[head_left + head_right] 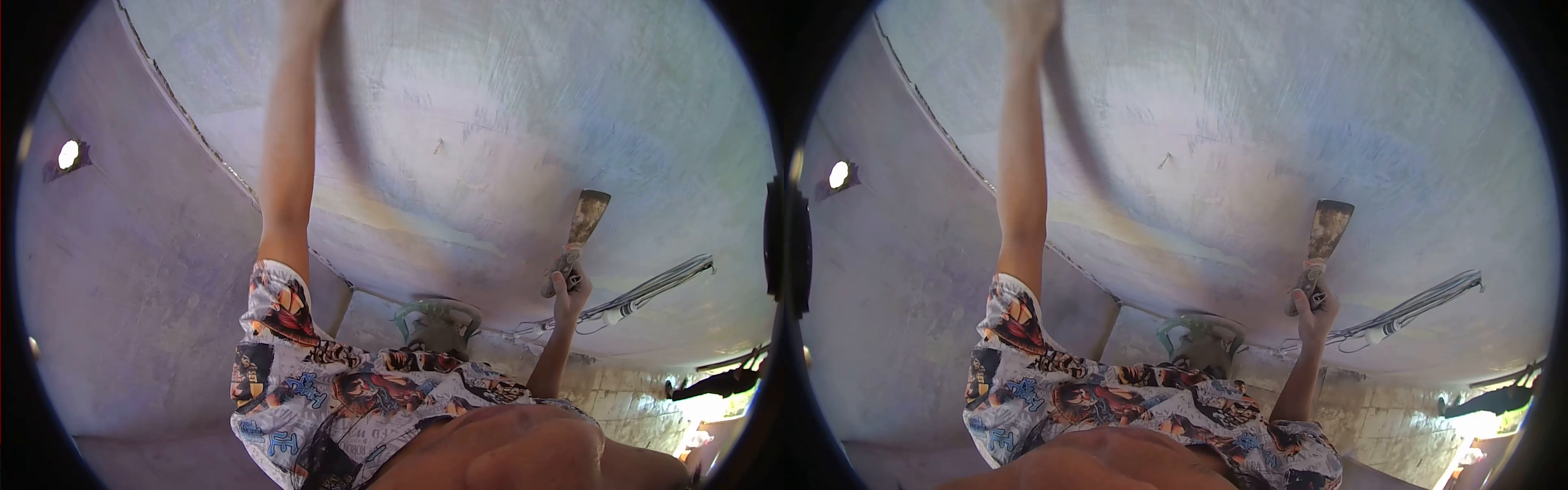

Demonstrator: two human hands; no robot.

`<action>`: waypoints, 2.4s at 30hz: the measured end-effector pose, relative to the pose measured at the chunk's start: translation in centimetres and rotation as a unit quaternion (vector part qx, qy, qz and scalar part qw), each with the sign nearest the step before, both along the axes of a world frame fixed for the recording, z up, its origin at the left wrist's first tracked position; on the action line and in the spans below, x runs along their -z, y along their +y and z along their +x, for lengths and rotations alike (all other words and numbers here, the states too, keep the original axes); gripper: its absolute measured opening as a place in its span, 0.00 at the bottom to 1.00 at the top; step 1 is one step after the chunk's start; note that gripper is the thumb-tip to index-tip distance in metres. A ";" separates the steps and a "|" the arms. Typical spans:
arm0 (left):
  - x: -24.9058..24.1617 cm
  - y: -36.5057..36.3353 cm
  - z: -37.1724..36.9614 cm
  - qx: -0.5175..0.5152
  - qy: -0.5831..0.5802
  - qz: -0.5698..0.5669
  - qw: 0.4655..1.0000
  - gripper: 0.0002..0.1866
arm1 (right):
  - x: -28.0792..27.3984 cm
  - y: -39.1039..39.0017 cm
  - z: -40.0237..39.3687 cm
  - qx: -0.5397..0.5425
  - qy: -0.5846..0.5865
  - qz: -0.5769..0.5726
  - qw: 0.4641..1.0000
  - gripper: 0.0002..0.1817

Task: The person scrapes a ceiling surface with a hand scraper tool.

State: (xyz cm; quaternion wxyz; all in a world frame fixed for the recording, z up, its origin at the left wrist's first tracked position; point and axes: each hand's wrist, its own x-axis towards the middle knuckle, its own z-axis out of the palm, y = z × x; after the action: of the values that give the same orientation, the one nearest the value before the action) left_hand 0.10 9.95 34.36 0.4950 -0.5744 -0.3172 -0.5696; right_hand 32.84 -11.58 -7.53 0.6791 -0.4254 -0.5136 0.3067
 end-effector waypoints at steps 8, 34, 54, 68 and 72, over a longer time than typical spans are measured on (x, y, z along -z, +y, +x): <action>11.5 -3.3 -1.2 -0.050 0.321 -0.139 0.935 0.30 | 0.5 -0.5 -0.3 -0.110 0.064 -0.054 0.990 0.22; 24.8 -20.6 4.4 0.159 0.422 -0.250 0.857 0.19 | -8.2 -3.7 -7.3 -0.427 0.180 -0.116 0.879 0.18; 17.2 -9.8 9.6 0.349 0.455 -0.023 0.819 0.20 | -16.4 -1.5 -10.9 -0.315 0.131 -0.028 0.940 0.14; 18.4 -7.9 10.1 0.455 0.333 0.056 0.824 0.14 | -17.3 -2.2 -12.1 -0.261 0.067 -0.045 0.962 0.12; 18.5 -7.7 9.4 0.471 0.330 0.048 0.817 0.15 | -17.3 -2.0 -13.1 -0.261 0.087 -0.055 0.960 0.12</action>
State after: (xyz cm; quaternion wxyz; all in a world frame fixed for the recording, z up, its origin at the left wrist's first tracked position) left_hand 9.48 2.22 15.85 0.2686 -0.7827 0.2019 -0.5239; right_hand 19.74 -13.60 9.80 0.5930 -0.2847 -0.5281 0.5371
